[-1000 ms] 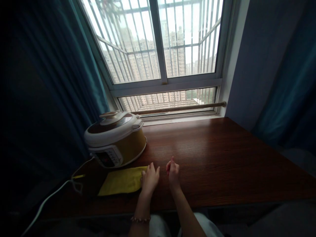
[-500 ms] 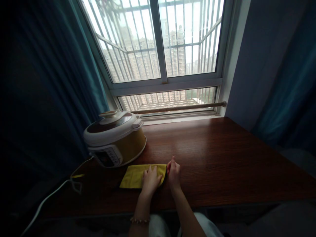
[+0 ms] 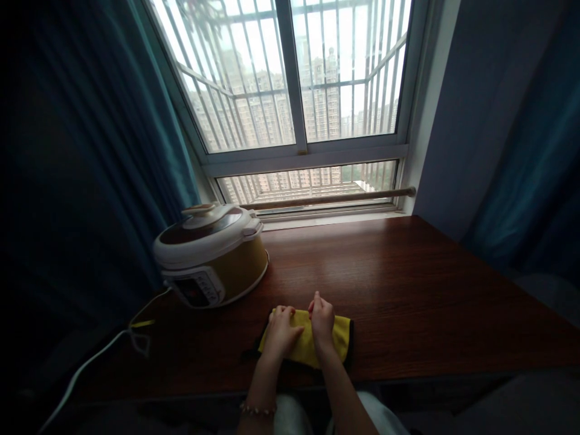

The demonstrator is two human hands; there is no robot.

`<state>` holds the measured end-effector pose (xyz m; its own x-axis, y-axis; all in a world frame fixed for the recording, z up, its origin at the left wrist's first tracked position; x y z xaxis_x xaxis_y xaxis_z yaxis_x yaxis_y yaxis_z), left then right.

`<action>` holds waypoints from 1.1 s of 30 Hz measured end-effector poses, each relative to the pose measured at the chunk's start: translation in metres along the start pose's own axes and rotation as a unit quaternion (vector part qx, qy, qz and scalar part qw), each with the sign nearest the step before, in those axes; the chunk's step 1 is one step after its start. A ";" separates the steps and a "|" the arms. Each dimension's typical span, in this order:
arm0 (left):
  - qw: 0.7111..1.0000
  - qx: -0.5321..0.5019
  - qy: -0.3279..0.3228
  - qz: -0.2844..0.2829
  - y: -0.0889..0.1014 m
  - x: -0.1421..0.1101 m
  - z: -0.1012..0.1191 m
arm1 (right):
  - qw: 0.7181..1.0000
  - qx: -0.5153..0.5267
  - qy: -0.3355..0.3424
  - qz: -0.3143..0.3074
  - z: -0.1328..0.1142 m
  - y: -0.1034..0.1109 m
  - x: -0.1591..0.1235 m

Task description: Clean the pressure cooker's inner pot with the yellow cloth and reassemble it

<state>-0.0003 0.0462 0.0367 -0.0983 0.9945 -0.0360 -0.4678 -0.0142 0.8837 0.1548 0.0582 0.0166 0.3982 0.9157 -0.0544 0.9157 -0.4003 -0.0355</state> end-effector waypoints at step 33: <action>0.976 -0.158 -0.113 0.098 0.027 -0.012 0.042 | 0.998 -0.016 0.015 -0.050 0.009 -0.012 0.003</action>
<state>0.0253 0.0386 0.0803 -0.0326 0.9666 0.2541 -0.7100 -0.2014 0.6748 0.1444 0.0657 0.0083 0.3048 0.9522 -0.0222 0.9523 -0.3050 -0.0073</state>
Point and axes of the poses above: each hand's wrist, its own x-axis towards the middle knuckle, its own y-axis out of the back of the hand, z = x × y, the point moved 10 cm from there along x, towards the middle knuckle, and after that the axes turned 5 degrees about -x, right-handed, at the moved point
